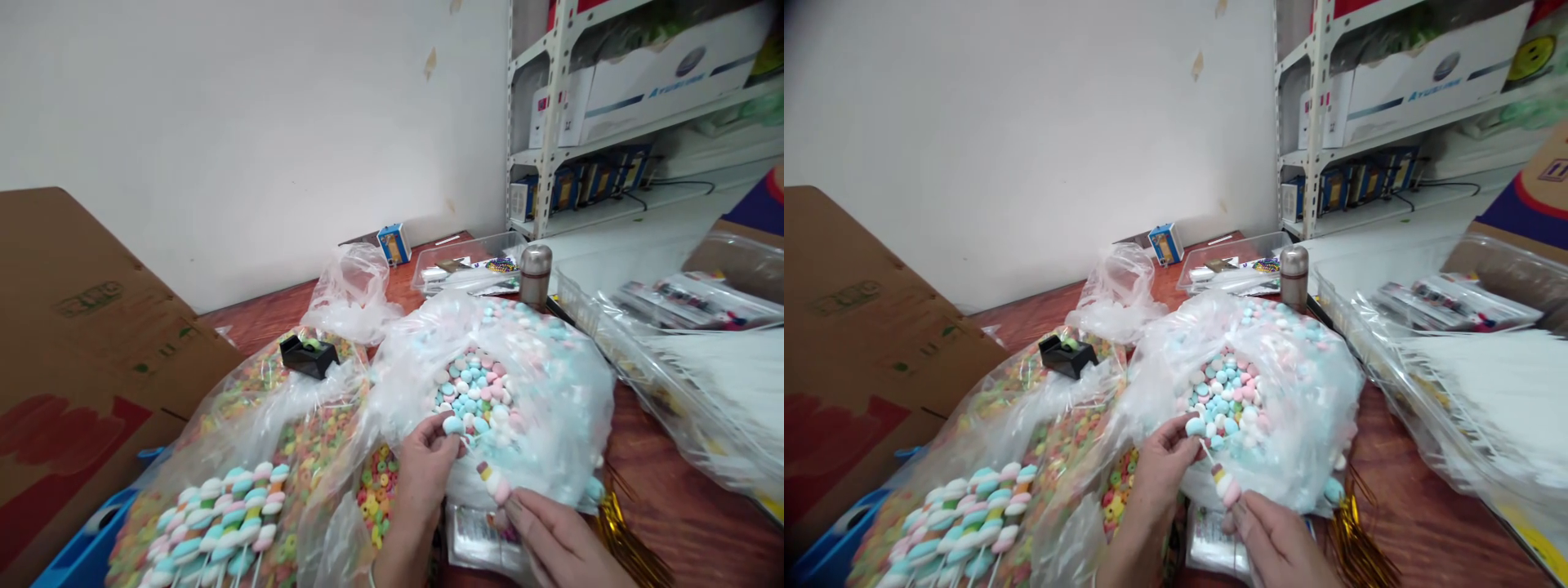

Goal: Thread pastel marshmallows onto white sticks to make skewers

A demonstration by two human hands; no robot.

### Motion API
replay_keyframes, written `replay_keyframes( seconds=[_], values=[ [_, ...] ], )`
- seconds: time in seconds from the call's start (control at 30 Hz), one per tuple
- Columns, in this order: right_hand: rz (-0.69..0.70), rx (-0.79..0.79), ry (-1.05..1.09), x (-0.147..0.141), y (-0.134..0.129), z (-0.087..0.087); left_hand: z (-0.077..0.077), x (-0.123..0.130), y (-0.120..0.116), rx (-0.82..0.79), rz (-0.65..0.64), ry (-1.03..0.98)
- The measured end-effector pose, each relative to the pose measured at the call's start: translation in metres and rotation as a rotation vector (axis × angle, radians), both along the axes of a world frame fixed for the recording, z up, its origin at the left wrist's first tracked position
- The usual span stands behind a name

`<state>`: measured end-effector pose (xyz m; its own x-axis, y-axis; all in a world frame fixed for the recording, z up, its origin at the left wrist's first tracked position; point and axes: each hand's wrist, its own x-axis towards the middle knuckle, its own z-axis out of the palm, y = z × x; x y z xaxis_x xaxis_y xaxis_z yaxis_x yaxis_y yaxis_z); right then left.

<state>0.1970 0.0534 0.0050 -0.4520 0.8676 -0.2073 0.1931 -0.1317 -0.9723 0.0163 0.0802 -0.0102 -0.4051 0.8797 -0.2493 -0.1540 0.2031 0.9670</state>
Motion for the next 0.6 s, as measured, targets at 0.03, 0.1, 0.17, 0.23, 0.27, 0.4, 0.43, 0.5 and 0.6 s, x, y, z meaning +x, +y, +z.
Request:
replay_keyframes(
  seconds=[0.03, 0.1, 0.17, 0.23, 0.27, 0.4, 0.43, 0.5, 0.6],
  values=[
    [-0.01, -0.026, 0.008, -0.002, 0.0, -0.003, 0.0, 0.001, -0.001, -0.003, -0.003, -0.009],
    [-0.031, -0.099, 0.043, -0.007, -0.001, -0.013, 0.001, 0.003, -0.002, -0.005, -0.013, -0.03],
    [-0.054, -0.195, 0.098, -0.009, -0.002, -0.022, 0.002, 0.005, -0.003, -0.002, -0.032, -0.029],
    [-0.083, -0.274, 0.144, -0.01, -0.005, -0.028, 0.003, 0.006, -0.004, -0.002, -0.055, 0.008],
    [-0.099, -0.299, 0.161, -0.011, -0.006, -0.03, 0.003, 0.006, -0.005, -0.004, -0.067, 0.033],
    [-0.105, -0.387, 0.246, -0.014, -0.009, -0.029, -0.002, 0.006, -0.006, 0.009, -0.117, 0.106],
    [-0.097, -0.412, 0.261, -0.015, -0.009, -0.029, -0.004, 0.006, -0.006, 0.02, -0.128, 0.115],
    [-0.073, -0.449, 0.277, -0.019, -0.01, -0.029, -0.007, 0.007, -0.007, 0.038, -0.145, 0.132],
    [-0.056, -0.418, 0.298, -0.025, -0.01, -0.035, -0.005, 0.009, -0.009, 0.033, -0.149, 0.154]
  ],
)
